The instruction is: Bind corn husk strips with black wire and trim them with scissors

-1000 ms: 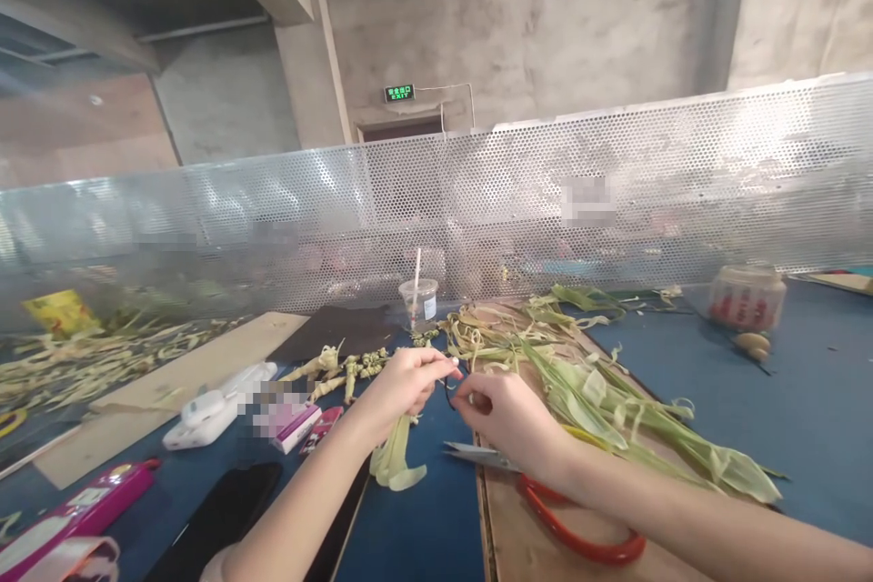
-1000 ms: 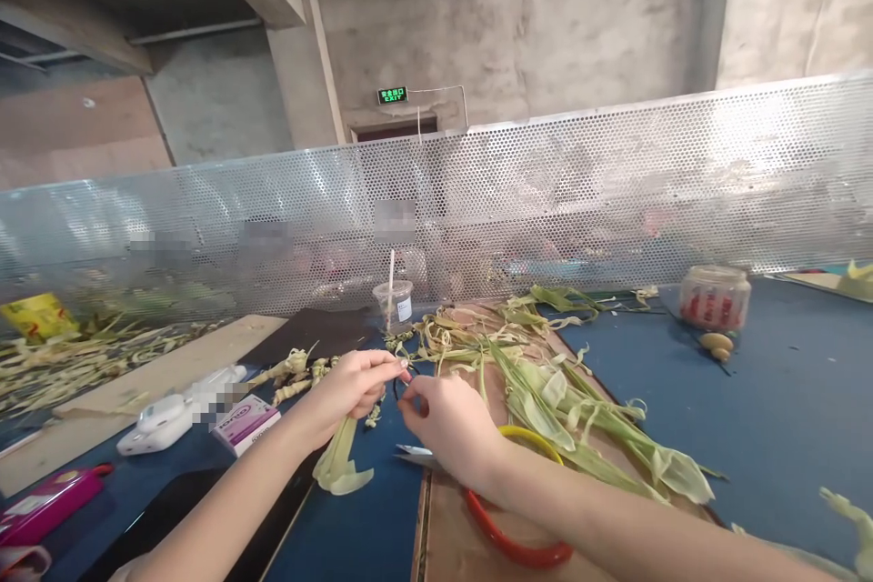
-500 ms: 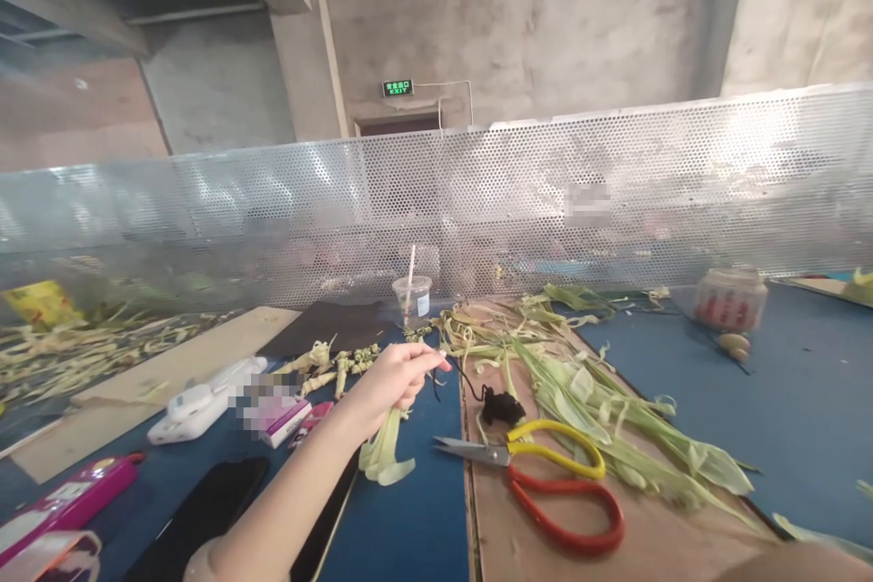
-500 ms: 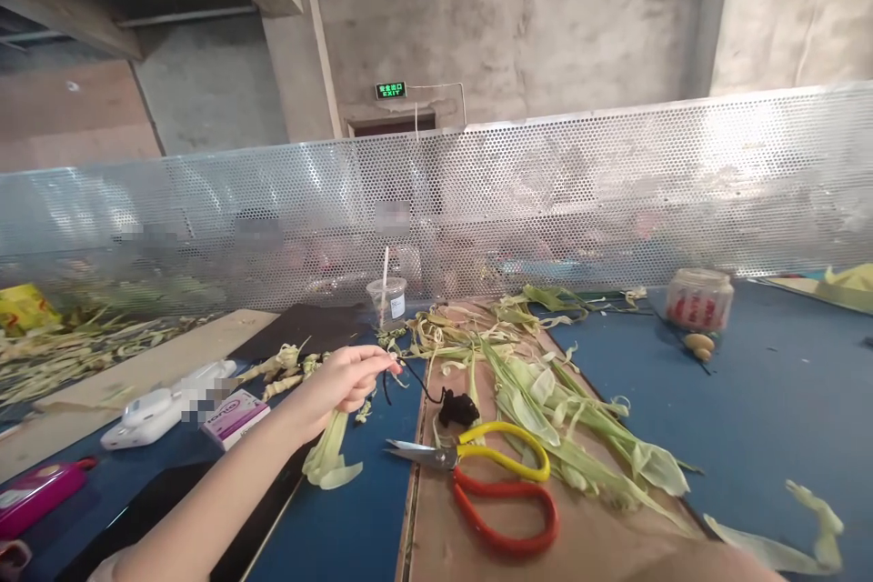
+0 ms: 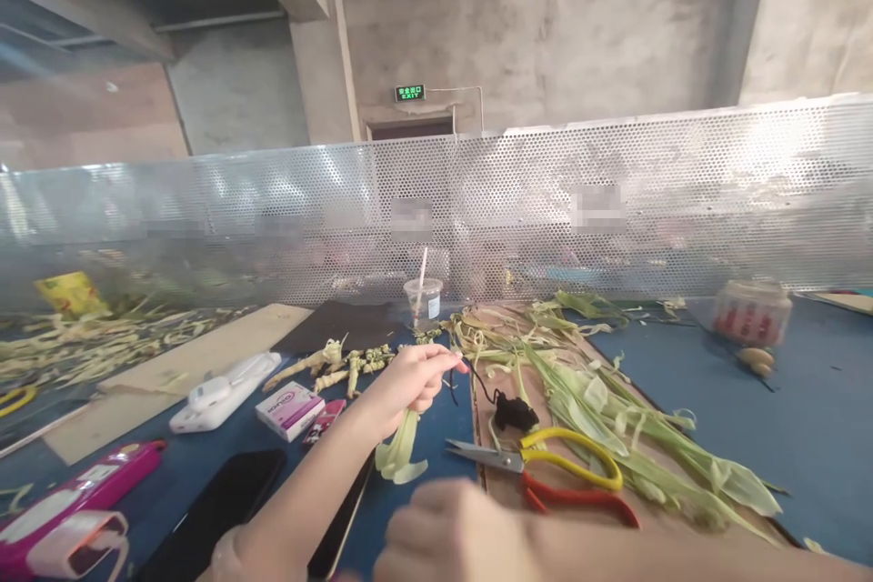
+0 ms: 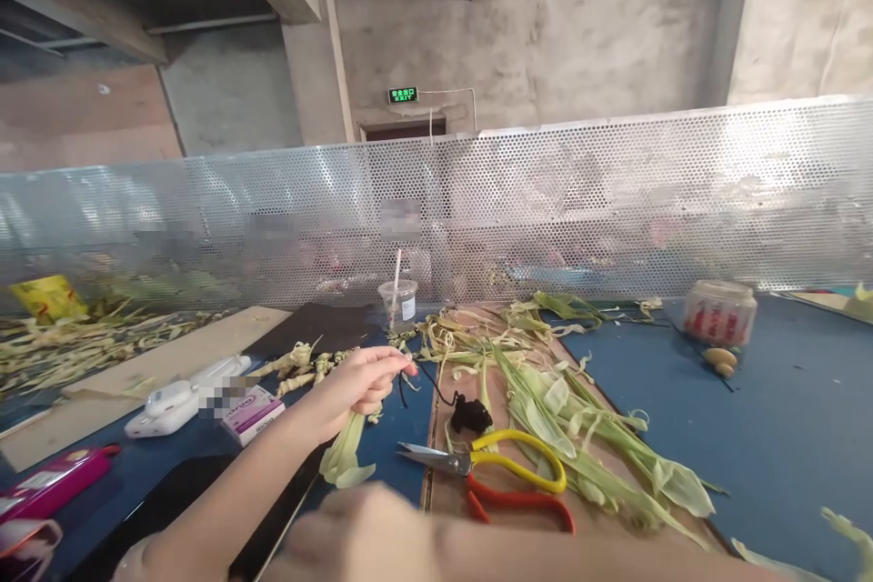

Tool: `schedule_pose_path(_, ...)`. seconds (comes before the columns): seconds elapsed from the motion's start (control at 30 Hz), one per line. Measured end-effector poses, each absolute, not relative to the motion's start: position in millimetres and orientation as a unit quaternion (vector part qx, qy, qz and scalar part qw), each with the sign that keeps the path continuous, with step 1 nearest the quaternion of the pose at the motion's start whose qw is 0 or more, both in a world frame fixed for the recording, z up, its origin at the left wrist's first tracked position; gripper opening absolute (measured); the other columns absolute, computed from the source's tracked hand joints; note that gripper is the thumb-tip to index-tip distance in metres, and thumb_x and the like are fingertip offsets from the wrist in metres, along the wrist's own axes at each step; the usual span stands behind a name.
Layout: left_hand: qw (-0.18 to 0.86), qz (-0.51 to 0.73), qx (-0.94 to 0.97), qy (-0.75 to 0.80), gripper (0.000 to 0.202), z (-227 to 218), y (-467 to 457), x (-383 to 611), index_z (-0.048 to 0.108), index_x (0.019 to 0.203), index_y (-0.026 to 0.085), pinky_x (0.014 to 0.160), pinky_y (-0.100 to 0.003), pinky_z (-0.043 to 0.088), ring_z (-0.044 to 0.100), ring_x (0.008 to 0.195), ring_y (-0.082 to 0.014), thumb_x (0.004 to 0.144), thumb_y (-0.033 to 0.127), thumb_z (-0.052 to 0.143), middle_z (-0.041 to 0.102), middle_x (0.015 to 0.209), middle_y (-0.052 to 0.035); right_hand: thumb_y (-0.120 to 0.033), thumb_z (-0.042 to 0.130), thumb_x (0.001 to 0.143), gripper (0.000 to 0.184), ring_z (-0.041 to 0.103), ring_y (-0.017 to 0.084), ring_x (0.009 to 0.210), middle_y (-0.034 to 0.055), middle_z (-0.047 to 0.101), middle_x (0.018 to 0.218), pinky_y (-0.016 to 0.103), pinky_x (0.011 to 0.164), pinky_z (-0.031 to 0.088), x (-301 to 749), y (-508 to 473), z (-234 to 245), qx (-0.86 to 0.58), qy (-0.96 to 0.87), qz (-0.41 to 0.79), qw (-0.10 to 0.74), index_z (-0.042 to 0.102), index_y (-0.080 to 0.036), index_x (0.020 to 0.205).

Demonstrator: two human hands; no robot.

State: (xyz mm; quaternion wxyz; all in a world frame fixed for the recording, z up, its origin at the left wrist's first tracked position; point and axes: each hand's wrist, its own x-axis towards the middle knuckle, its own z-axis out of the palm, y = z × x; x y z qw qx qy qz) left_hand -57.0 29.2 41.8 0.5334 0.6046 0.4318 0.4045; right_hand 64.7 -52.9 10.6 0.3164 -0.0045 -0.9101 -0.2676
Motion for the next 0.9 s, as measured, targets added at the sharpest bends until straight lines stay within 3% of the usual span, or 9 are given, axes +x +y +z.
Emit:
schedule_pose_path(0.07, 0.540, 0.413, 0.598, 0.425, 0.025, 41, 30, -56, 0.059, 0.078, 0.015, 0.038, -0.020, 0.005, 0.009, 0.040, -0.0046, 0.075, 0.039, 0.057, 0.018, 0.047, 0.0112, -0.023, 0.049, 0.084, 0.013, 0.044, 0.011, 0.045, -0.0052, 0.049, 0.049, 0.025, 0.040, 0.034, 81, -24, 14, -0.043, -0.886, -0.257, 0.383, 0.060, -0.017, 0.088)
schedule_pose_path(0.2, 0.539, 0.425, 0.590, 0.425, 0.025, 40, 29, -53, 0.059, 0.078, 0.015, 0.037, -0.020, 0.005, 0.010, 0.040, -0.0044, 0.074, 0.039, 0.058, 0.018, 0.047, 0.0113, -0.028, 0.053, 0.081, 0.016, 0.049, 0.009, 0.050, -0.0019, 0.054, 0.054, 0.022, 0.047, 0.036, 110, 13, 4, -0.211, -0.827, -0.180, 0.489, 0.053, -0.016, 0.070)
schedule_pose_path(0.3, 0.544, 0.421, 0.586, 0.428, 0.025, 39, 28, -50, 0.059, 0.078, 0.015, 0.037, -0.020, 0.006, 0.010, 0.039, -0.0042, 0.074, 0.039, 0.058, 0.017, 0.047, 0.0116, -0.035, 0.054, 0.079, 0.020, 0.047, 0.007, 0.043, -0.0051, 0.051, 0.047, 0.019, 0.045, 0.033, 114, 22, -13, -0.313, -0.814, -0.111, 0.476, 0.052, -0.017, 0.071)
schedule_pose_path(0.47, 0.533, 0.432, 0.587, 0.429, 0.025, 36, 25, -43, 0.059, 0.077, 0.014, 0.037, -0.019, 0.006, 0.009, 0.041, -0.0041, 0.076, 0.040, 0.057, 0.018, 0.048, 0.0111, -0.038, 0.050, 0.079, 0.023, 0.049, 0.008, 0.038, -0.0051, 0.052, 0.042, 0.019, 0.043, 0.029, 106, 26, -23, -0.380, -0.788, -0.117, 0.469, 0.058, -0.017, 0.081)
schedule_pose_path(0.9, 0.534, 0.469, 0.553, 0.436, 0.021, 30, 21, -30, 0.055, 0.073, 0.016, 0.037, -0.019, 0.009, 0.016, 0.041, -0.0039, 0.074, 0.036, 0.060, 0.022, 0.048, 0.0098, -0.021, 0.038, 0.085, 0.022, 0.049, 0.008, 0.041, -0.0033, 0.054, 0.047, 0.019, 0.044, 0.027, 111, 36, -16, -0.352, -0.807, -0.151, 0.449, 0.058, -0.015, 0.080)
